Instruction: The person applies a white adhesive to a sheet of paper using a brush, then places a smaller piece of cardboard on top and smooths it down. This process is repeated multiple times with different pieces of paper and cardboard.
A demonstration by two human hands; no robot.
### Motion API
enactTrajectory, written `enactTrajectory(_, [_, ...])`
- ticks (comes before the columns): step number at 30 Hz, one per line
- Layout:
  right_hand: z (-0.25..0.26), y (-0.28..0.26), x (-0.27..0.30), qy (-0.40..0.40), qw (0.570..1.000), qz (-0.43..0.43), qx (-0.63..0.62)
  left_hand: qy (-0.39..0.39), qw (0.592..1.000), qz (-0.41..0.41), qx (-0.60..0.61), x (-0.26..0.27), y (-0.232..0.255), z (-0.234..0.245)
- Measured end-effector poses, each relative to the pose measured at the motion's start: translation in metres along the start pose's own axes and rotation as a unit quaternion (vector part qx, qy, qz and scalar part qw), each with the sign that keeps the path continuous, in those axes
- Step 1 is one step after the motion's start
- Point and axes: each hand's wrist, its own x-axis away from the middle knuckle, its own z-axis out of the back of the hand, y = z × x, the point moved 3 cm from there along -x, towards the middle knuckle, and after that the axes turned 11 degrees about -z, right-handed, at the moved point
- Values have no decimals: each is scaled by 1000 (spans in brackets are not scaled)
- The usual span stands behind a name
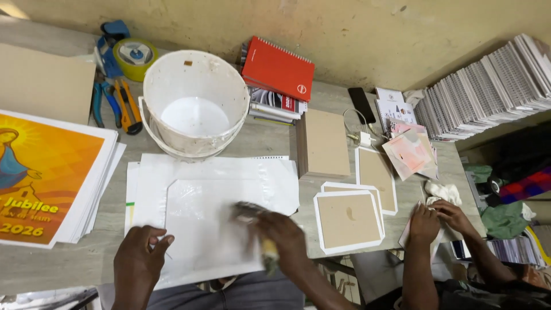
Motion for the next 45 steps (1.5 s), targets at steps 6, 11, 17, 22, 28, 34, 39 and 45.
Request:
enactTrajectory(6, [-4, -104, 28, -144, 962, 127, -196, -6, 1000, 23, -5, 0, -3, -1])
enactTrajectory(11, [-34, -69, -9, -57, 992, 89, -70, -24, 999, 37, 19, -3, -9, 1])
enactTrajectory(17, [-17, -151, 1, -42, 970, 204, -126, -81, 995, 4, 57, -23, -11, 26])
enactTrajectory(22, [-38, -93, -41, -76, 972, 80, -209, -60, 998, -1, 24, -68, 20, 34])
enactTrajectory(28, [-69, -140, -28, -41, 966, 252, -27, -98, 995, 33, -12, -112, 48, 26])
enactTrajectory(34, [-34, -138, -30, -256, 915, 150, -274, -83, 996, 22, -23, -114, 37, 18])
enactTrajectory(39, [-68, -123, 18, -189, 941, 253, -122, -29, 1000, 0, -4, -107, 26, 8])
enactTrajectory(45, [-28, -108, -65, -351, 880, -253, -198, 32, 985, 43, 164, -53, 10, 30])
